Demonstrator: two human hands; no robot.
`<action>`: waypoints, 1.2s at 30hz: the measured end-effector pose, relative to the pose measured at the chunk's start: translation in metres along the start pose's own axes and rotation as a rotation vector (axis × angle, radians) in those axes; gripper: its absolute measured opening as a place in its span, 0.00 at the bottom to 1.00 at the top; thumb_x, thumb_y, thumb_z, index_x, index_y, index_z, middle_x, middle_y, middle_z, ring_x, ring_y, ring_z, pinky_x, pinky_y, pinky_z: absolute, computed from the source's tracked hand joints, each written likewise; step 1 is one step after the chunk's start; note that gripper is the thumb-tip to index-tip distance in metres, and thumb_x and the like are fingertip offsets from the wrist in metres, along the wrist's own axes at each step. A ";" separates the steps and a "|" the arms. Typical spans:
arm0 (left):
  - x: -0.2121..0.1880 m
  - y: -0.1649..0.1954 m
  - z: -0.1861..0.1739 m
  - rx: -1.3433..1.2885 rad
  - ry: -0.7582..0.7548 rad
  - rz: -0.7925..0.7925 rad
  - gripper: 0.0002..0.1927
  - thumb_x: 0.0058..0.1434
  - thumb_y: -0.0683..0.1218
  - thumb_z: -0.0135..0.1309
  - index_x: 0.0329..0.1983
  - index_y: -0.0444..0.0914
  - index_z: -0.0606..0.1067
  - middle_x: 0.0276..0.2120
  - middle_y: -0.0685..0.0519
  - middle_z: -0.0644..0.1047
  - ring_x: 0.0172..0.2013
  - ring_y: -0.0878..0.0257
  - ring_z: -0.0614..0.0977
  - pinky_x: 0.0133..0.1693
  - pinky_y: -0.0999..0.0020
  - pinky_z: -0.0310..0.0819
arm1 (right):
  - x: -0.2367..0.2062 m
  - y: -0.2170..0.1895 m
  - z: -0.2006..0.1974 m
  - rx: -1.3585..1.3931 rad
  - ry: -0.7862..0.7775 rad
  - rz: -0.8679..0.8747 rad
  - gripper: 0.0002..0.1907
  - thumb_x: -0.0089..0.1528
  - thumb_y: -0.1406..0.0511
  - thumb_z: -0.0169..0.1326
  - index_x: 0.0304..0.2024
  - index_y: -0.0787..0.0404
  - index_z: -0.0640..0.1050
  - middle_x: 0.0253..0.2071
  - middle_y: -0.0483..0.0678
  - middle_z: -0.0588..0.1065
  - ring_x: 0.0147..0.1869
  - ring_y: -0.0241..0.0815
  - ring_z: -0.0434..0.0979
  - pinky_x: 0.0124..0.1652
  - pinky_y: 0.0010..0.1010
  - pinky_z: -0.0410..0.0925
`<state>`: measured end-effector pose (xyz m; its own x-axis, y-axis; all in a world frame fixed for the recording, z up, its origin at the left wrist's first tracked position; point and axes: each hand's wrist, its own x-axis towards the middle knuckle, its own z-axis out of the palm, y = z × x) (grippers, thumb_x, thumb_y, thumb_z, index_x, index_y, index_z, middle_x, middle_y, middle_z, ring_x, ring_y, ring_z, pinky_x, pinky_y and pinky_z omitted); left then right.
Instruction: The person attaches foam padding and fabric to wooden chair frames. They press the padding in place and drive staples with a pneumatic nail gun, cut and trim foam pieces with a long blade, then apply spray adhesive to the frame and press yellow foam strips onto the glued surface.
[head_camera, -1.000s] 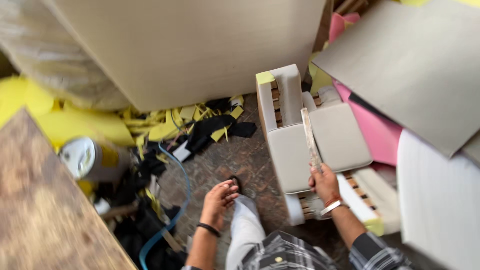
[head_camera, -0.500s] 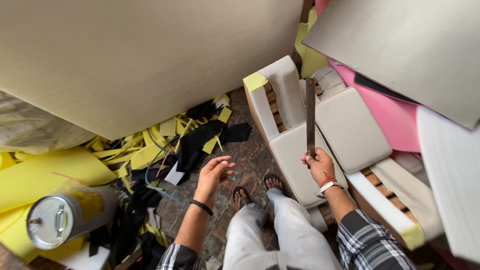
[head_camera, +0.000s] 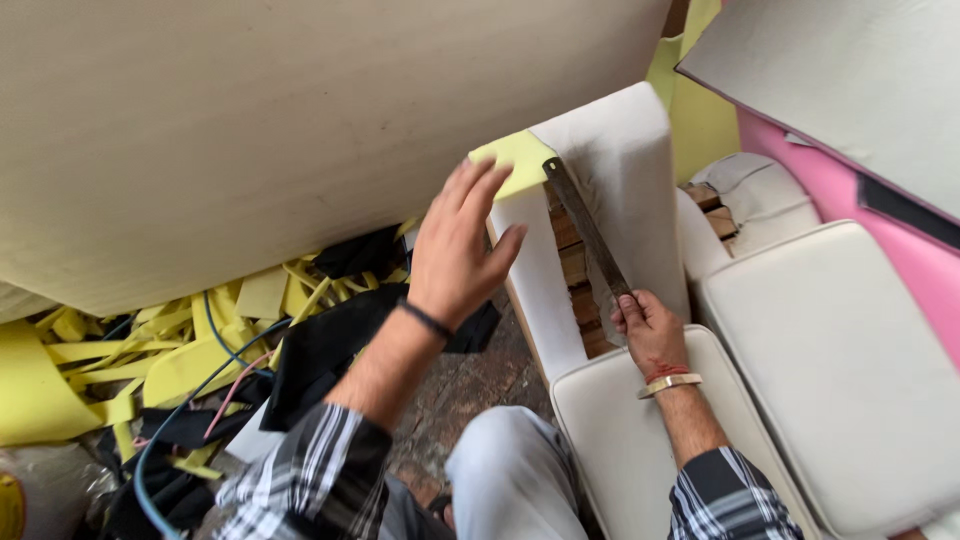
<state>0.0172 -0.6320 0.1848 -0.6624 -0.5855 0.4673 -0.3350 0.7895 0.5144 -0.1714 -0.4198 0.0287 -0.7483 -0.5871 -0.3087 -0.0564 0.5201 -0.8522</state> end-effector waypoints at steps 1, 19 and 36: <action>0.012 -0.010 0.016 0.057 -0.036 0.020 0.34 0.60 0.51 0.66 0.68 0.42 0.68 0.68 0.45 0.68 0.70 0.45 0.65 0.68 0.52 0.62 | 0.001 0.000 0.005 -0.053 -0.004 0.026 0.13 0.69 0.60 0.52 0.41 0.63 0.80 0.27 0.46 0.79 0.31 0.36 0.79 0.33 0.30 0.72; 0.020 -0.028 0.070 0.087 0.035 -0.061 0.38 0.51 0.47 0.70 0.67 0.49 0.71 0.71 0.55 0.66 0.74 0.51 0.58 0.71 0.55 0.57 | 0.017 0.005 0.025 0.050 -0.176 -0.104 0.12 0.67 0.61 0.50 0.37 0.62 0.78 0.30 0.53 0.83 0.35 0.51 0.85 0.37 0.40 0.73; 0.017 -0.040 0.093 0.095 0.114 -0.085 0.34 0.56 0.48 0.64 0.68 0.48 0.71 0.72 0.53 0.65 0.76 0.47 0.56 0.74 0.51 0.55 | 0.011 -0.015 -0.024 -0.073 -0.269 0.034 0.12 0.66 0.59 0.56 0.43 0.61 0.80 0.30 0.48 0.83 0.28 0.35 0.79 0.30 0.28 0.72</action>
<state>-0.0437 -0.6565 0.1053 -0.5503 -0.6640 0.5062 -0.4522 0.7467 0.4878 -0.1947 -0.4192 0.0486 -0.5486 -0.7072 -0.4459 -0.0888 0.5796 -0.8100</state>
